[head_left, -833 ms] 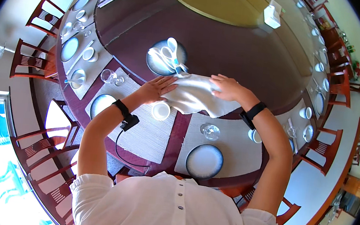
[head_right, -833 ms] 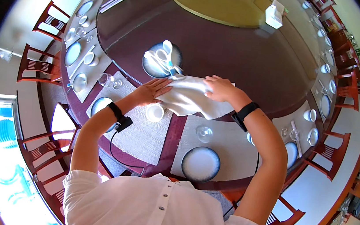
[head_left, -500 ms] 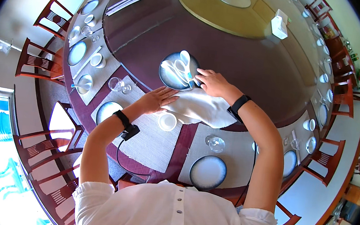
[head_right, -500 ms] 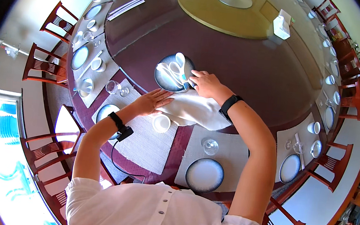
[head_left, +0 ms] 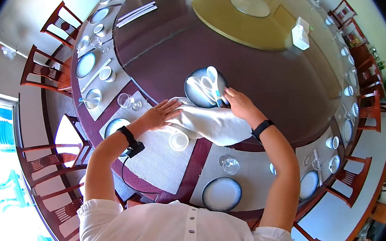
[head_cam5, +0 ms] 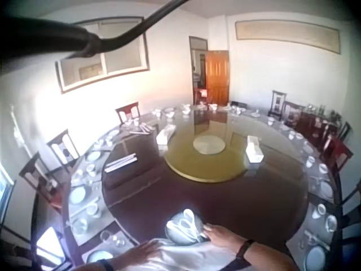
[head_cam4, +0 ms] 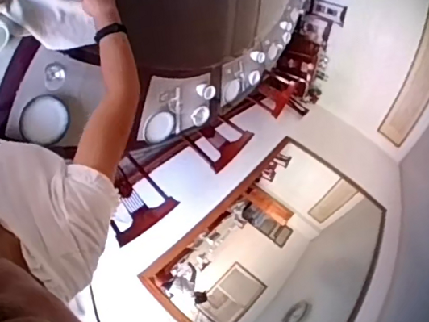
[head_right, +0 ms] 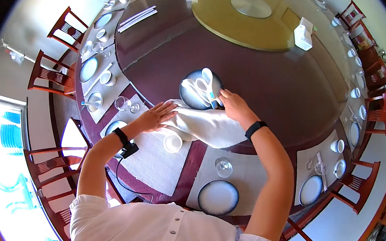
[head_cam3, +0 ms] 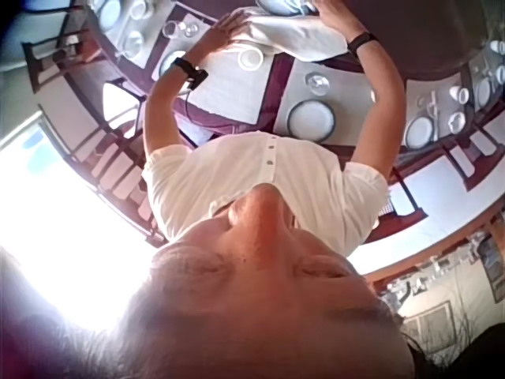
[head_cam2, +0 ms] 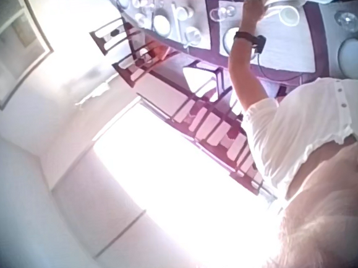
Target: The person sets a large round dining table by placing plates, bowls, spoons, and napkins at various seats and wiping the table surface with a cloth.
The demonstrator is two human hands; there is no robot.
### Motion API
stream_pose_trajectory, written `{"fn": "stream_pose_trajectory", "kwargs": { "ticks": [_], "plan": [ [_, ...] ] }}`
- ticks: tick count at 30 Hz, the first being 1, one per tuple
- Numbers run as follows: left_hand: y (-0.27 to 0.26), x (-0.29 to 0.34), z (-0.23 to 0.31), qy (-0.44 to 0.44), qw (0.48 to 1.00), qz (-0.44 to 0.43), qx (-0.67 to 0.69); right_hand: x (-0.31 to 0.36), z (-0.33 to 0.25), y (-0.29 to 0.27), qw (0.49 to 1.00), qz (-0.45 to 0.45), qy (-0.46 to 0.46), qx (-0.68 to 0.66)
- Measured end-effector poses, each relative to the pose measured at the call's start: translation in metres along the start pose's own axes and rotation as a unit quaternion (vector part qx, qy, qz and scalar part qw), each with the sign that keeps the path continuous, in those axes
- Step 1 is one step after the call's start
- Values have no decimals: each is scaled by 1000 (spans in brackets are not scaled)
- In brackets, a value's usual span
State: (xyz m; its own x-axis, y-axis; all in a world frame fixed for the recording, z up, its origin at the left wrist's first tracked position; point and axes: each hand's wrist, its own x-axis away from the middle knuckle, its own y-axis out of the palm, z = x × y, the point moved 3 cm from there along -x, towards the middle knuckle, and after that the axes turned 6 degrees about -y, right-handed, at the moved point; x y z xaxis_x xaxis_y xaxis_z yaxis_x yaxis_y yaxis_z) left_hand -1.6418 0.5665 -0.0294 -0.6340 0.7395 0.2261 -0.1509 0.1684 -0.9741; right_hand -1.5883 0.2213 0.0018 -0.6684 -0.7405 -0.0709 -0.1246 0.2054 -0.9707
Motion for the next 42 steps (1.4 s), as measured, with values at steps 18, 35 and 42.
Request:
{"fn": "stream_pose_trajectory", "kwargs": {
  "ticks": [18,35,42],
  "plan": [
    [-10,-25,37,97,994,38,24,157,54,-28,976,-15,207,71],
    [6,-5,-20,-45,998,38,-27,98,-32,-55,984,-20,151,90],
    [0,-20,8,-15,999,25,-36,92,-39,-37,990,-81,111,-11]
  ]
}}
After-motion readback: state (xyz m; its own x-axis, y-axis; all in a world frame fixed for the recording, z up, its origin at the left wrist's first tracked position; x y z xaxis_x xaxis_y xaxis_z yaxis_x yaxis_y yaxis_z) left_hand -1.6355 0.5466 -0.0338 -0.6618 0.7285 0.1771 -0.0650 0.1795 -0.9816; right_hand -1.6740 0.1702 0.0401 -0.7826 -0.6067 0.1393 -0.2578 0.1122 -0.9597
